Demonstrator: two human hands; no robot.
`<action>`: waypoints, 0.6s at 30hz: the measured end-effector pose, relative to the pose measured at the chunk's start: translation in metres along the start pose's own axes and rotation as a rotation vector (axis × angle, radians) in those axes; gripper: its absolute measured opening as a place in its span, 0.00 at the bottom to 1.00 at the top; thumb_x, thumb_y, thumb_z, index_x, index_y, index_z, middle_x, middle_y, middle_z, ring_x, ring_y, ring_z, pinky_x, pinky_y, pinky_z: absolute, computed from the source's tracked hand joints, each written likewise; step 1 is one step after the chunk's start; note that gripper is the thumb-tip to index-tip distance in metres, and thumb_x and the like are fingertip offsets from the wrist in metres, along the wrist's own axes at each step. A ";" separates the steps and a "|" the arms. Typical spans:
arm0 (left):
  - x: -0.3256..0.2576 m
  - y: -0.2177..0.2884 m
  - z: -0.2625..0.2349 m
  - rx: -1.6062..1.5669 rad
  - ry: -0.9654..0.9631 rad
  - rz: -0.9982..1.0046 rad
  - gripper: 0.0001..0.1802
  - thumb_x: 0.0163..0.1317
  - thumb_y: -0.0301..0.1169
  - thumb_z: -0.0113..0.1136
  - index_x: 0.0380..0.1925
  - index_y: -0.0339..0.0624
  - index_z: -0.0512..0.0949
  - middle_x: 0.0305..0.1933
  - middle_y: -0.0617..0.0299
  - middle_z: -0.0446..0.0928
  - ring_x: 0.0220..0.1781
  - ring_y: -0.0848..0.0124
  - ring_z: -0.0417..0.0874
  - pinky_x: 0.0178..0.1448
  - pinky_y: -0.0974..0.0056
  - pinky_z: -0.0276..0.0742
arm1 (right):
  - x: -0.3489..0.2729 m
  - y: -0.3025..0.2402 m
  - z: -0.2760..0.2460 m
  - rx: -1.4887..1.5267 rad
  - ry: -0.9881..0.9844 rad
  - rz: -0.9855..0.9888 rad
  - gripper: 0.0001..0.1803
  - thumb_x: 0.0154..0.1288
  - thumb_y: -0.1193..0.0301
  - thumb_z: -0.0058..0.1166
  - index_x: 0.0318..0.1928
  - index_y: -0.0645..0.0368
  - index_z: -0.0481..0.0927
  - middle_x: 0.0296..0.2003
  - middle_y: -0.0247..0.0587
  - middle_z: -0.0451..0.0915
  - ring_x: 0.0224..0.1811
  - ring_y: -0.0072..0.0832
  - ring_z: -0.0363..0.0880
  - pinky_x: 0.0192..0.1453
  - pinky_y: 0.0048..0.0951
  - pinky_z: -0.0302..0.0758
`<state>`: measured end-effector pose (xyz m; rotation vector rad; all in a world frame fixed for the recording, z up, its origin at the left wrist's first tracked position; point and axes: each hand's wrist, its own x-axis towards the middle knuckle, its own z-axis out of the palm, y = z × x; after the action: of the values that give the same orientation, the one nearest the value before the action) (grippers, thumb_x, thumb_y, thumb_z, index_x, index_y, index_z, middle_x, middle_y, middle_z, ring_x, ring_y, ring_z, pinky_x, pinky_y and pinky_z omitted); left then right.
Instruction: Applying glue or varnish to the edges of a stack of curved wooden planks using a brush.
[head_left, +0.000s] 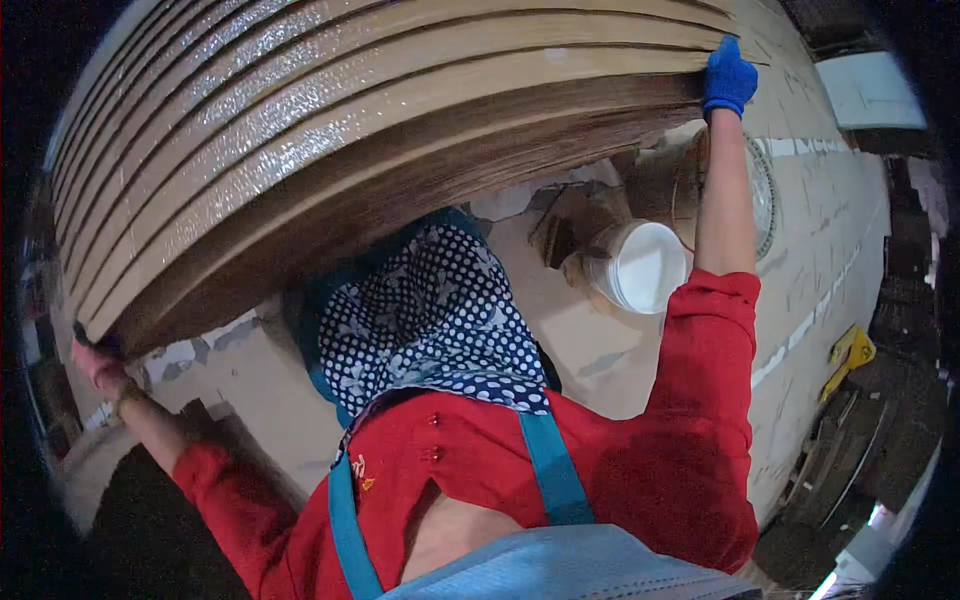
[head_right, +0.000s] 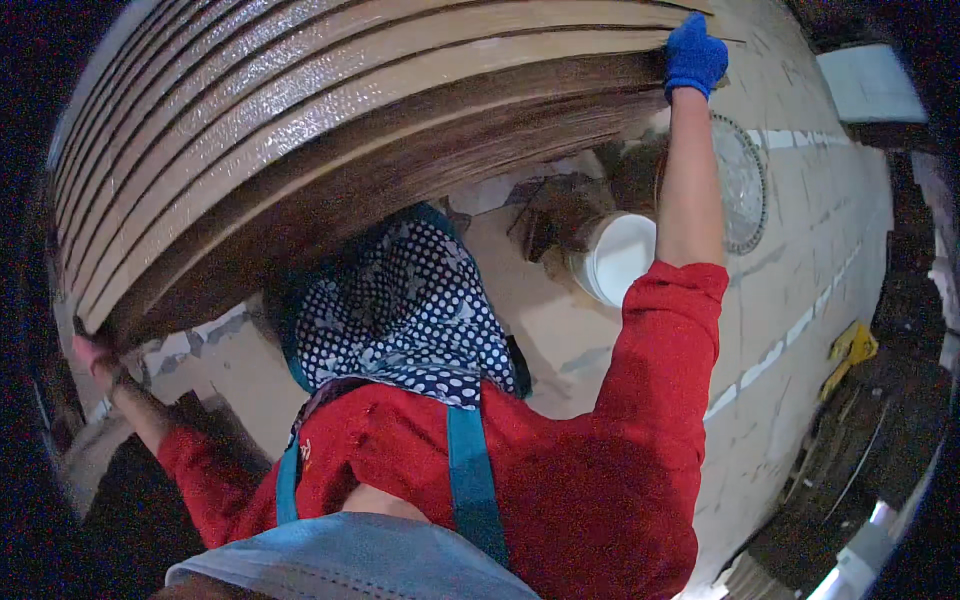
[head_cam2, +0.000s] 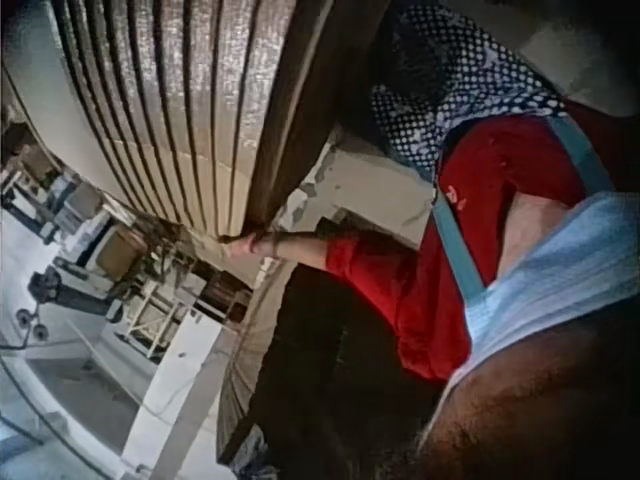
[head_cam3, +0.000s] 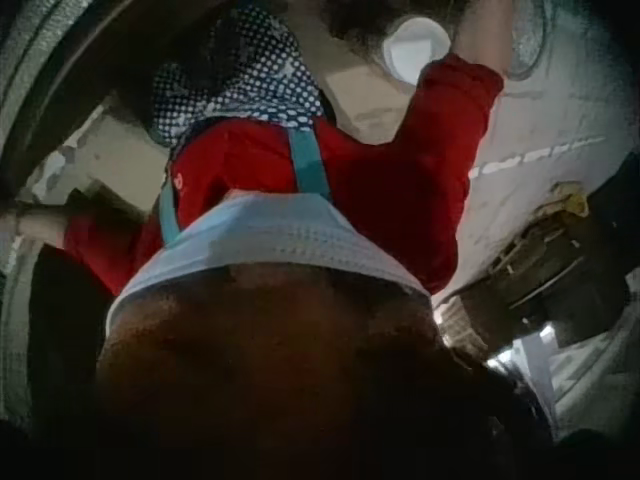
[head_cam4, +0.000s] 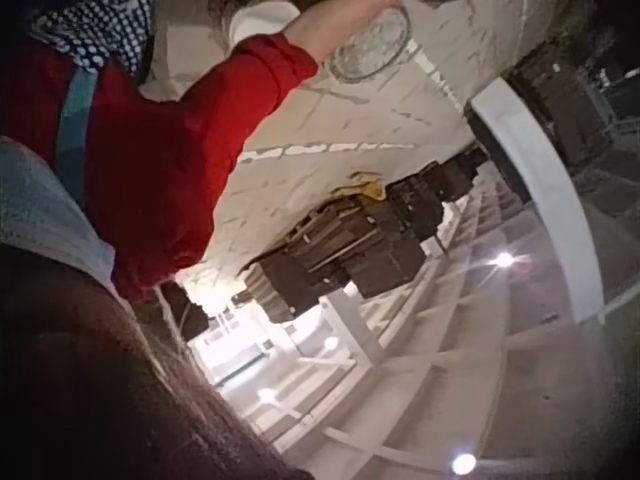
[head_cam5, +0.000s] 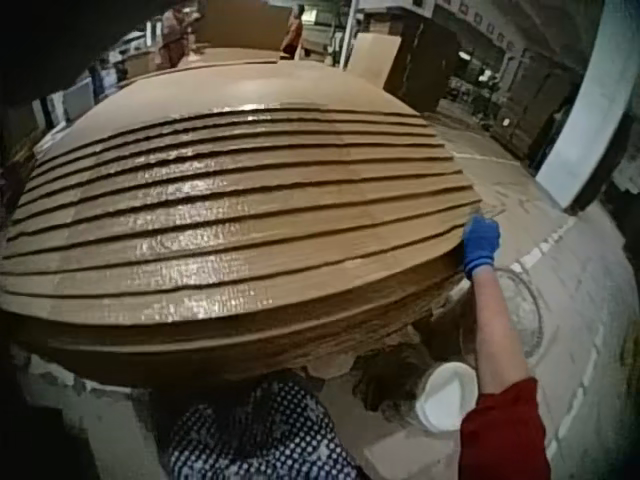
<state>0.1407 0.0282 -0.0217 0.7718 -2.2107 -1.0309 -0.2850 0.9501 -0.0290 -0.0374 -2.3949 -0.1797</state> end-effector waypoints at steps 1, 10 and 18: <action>0.005 0.000 -0.004 -0.209 -0.069 -0.116 0.22 0.59 0.44 0.54 0.43 0.36 0.77 0.41 0.52 0.80 0.39 0.59 0.80 0.45 0.58 0.75 | 0.000 -0.003 -0.002 -0.003 0.011 -0.033 0.15 0.54 0.56 0.52 0.32 0.54 0.76 0.23 0.59 0.77 0.29 0.53 0.78 0.30 0.50 0.72; 0.031 -0.040 0.001 0.751 0.229 -0.057 0.21 0.60 0.42 0.52 0.44 0.35 0.74 0.36 0.48 0.78 0.39 0.57 0.78 0.41 0.53 0.74 | 0.003 -0.023 -0.020 0.138 -0.020 0.270 0.13 0.58 0.56 0.47 0.37 0.49 0.76 0.25 0.54 0.79 0.29 0.51 0.79 0.33 0.50 0.73; 0.038 -0.041 0.024 -0.198 0.401 -0.366 0.21 0.61 0.44 0.49 0.38 0.36 0.77 0.35 0.50 0.77 0.34 0.66 0.75 0.36 0.55 0.73 | 0.002 0.005 0.007 -0.057 -0.085 -0.153 0.18 0.63 0.55 0.40 0.32 0.54 0.77 0.26 0.58 0.77 0.29 0.53 0.77 0.31 0.52 0.70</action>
<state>0.1096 -0.0090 -0.0580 1.2017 -1.6381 -1.1279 -0.2912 0.9556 -0.0319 0.1145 -2.4776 -0.3241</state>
